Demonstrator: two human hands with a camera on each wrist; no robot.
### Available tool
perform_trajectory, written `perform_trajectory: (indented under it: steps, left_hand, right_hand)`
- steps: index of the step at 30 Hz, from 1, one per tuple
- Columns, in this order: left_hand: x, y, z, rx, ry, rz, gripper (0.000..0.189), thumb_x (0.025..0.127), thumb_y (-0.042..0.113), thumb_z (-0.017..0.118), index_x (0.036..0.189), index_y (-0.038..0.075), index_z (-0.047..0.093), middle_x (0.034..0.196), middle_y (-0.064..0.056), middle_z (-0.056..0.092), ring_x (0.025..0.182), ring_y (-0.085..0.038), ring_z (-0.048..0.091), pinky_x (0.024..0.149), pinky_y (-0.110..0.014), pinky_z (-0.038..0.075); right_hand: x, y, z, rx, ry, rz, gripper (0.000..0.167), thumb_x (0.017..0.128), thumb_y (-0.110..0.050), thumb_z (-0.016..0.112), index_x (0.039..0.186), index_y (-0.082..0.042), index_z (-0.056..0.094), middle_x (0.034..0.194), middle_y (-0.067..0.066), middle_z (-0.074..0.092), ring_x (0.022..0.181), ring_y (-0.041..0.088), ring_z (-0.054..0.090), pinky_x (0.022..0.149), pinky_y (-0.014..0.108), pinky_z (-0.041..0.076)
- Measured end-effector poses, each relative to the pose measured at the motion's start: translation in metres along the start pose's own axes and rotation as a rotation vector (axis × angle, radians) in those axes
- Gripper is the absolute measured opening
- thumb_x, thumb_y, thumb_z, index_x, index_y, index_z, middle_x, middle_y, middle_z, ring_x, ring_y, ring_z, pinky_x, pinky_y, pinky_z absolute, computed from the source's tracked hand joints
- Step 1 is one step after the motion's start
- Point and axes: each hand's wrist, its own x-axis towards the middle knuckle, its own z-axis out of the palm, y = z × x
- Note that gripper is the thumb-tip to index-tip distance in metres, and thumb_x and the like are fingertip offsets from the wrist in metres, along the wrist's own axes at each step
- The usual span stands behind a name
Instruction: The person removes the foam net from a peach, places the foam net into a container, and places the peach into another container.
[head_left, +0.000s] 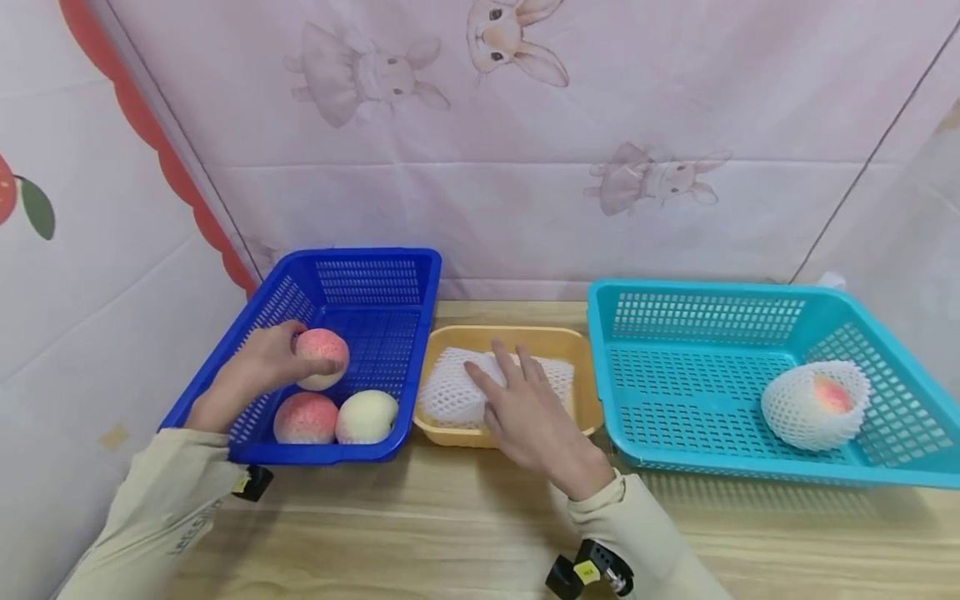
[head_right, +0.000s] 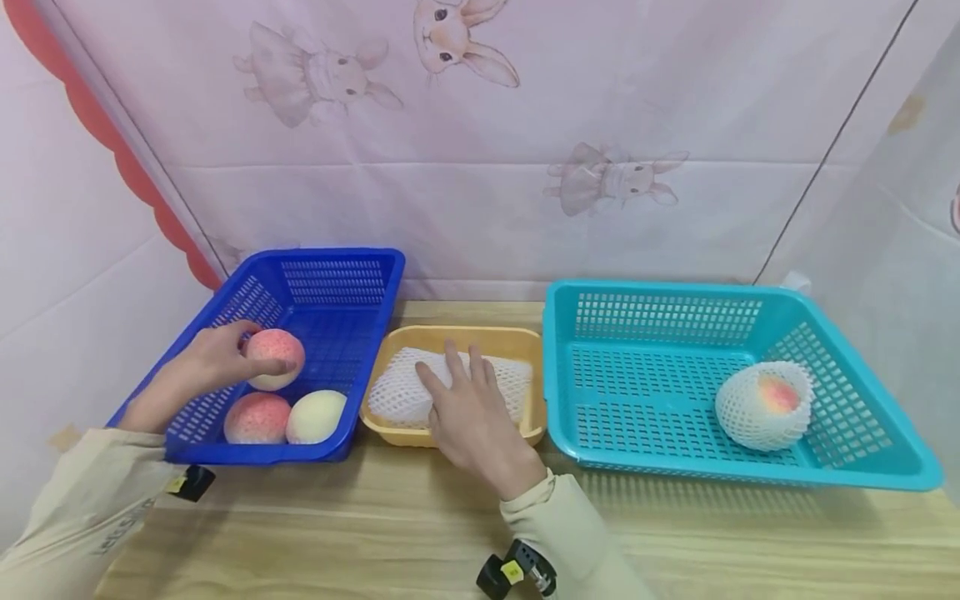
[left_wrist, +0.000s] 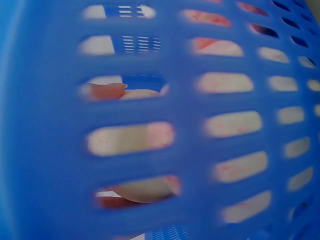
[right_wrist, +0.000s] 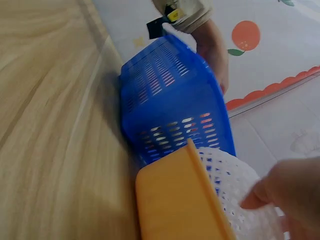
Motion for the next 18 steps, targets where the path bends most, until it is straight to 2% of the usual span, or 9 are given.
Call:
perform_trajectory:
  steps: [5,10,13,18]
  left_hand:
    - [0.002,-0.001,0.003,0.005,-0.006,-0.012,0.099,0.081,0.055,0.069,0.136,-0.018,0.032,0.125,-0.04,0.048,0.11,-0.051,0.05,0.084,-0.06,0.047]
    - [0.002,-0.001,0.007,0.023,0.006,0.004,0.097,0.082,0.054,0.068,0.137,-0.017,0.032,0.123,-0.04,0.049,0.108,-0.051,0.051,0.083,-0.061,0.048]
    - [0.003,-0.001,0.009,0.029,0.003,0.006,0.096,0.083,0.054,0.067,0.137,-0.017,0.032,0.125,-0.04,0.048,0.111,-0.053,0.05,0.085,-0.063,0.046]
    - [0.005,0.001,0.011,0.038,-0.014,0.013,0.093,0.084,0.052,0.067,0.136,-0.017,0.033,0.126,-0.041,0.047,0.113,-0.054,0.047,0.088,-0.062,0.045]
  right_hand:
    - [-0.002,0.002,0.004,0.055,-0.189,0.013,0.049,0.103,-0.033,0.038,0.149,-0.017,0.037,0.157,0.016,0.021,0.144,0.042,0.012,0.115,0.052,0.016]
    - [-0.001,0.002,0.009,0.066,-0.307,0.01,0.067,0.1,-0.058,0.027,0.153,-0.018,0.028,0.16,0.01,0.015,0.146,0.035,0.004,0.116,0.049,0.007]
    - [0.0,0.001,0.013,0.086,-0.308,0.008,0.067,0.1,-0.058,0.022,0.15,-0.015,0.034,0.159,0.01,0.017,0.146,0.035,0.005,0.116,0.05,0.007]
    - [0.003,0.002,0.017,0.124,-0.268,0.013,0.054,0.106,-0.04,0.024,0.139,-0.008,0.052,0.156,0.013,0.026,0.145,0.038,0.011,0.116,0.05,0.01]
